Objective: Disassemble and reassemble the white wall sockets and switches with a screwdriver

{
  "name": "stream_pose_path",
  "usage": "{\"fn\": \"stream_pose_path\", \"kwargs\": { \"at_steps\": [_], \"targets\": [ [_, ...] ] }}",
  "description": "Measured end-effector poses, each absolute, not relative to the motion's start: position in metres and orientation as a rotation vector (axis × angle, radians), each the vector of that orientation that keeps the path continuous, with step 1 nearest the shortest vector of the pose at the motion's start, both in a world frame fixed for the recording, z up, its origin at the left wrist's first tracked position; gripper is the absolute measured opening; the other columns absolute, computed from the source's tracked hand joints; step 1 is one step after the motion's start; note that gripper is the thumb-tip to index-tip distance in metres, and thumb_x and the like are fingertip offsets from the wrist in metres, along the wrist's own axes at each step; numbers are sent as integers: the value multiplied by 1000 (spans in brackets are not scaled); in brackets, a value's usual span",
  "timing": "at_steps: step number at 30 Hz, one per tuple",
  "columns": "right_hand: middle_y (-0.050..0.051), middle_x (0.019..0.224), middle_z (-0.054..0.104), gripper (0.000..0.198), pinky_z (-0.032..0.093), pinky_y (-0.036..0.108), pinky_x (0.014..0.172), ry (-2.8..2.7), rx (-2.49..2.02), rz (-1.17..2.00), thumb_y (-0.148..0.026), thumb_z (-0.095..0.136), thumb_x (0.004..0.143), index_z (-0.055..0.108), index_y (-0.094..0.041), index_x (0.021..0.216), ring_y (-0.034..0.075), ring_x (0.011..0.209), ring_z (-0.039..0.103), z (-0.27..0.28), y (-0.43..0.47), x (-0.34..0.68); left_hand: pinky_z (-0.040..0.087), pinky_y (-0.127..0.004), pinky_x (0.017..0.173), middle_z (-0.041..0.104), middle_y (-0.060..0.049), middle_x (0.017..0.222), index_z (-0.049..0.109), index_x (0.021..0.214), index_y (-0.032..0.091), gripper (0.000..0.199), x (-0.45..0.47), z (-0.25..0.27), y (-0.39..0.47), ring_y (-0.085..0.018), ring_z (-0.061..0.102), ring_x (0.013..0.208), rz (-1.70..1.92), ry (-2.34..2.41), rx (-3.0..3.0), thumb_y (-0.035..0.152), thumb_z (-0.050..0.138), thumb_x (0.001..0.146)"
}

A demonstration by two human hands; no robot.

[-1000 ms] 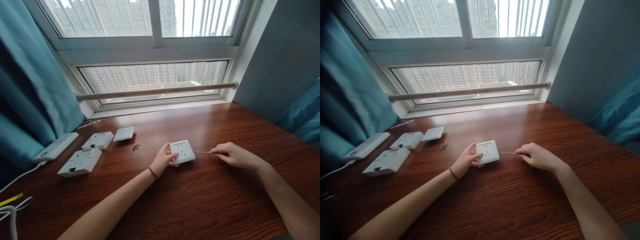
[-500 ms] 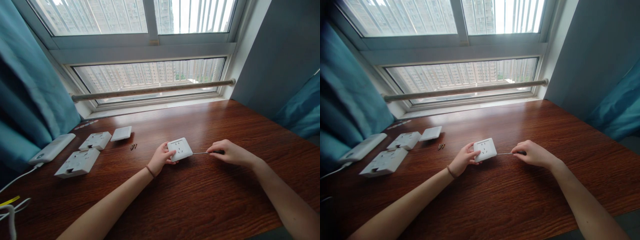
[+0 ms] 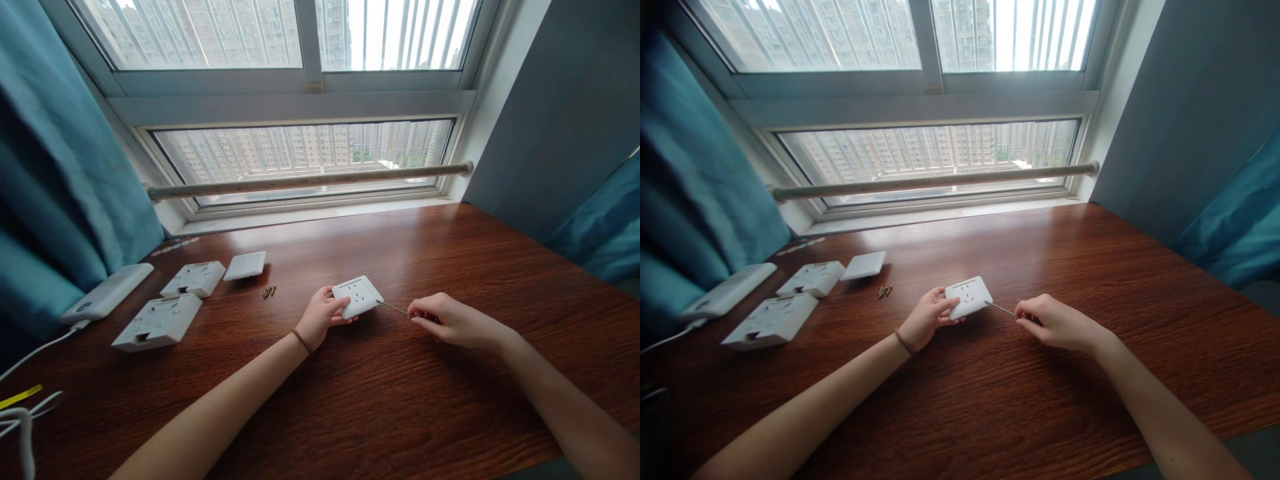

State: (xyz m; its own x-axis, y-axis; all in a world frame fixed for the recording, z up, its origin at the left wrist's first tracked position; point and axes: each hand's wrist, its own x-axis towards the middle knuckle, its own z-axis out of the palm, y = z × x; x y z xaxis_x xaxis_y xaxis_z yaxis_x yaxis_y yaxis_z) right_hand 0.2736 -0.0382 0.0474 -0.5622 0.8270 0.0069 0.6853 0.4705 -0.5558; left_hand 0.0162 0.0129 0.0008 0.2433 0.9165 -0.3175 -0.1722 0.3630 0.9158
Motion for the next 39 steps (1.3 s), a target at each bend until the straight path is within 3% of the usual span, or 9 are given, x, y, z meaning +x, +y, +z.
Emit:
{"fn": "stream_pose_path", "kwargs": {
  "at_steps": [15, 26, 39],
  "targets": [
    [2, 71, 62, 21, 40, 22, 61, -2514, -1291, 708, -29, 43, 87, 59, -16, 82, 12, 63, 54, 47, -43, 270, 54, -24, 47, 67, -13, 89, 43, 101, 12, 40, 15, -2, 14, -18, 67, 55, 904, 1040, 899, 17, 69, 70],
    [0, 64, 59, 22, 39, 19, 47, -2475, -1307, 916, -29, 41, 87, 57, -15, 79, 8, 45, 52, 42, -43, 268, 54, -23, 45, 65, -14, 96, 40, 115, 15, 56, 16, 2, 12, -18, 67, 57, 883, 1030, 888, 18, 71, 68],
    [1, 65, 60, 22, 39, 22, 57, -2469, -1314, 780, -28, 42, 86, 59, -16, 78, 11, 57, 52, 46, -42, 273, 52, -20, 44, 64, -16, 97, 41, 111, 14, 44, 15, 4, 11, -17, 67, 56, 868, 1035, 905, 13, 64, 73]
  ]
}}
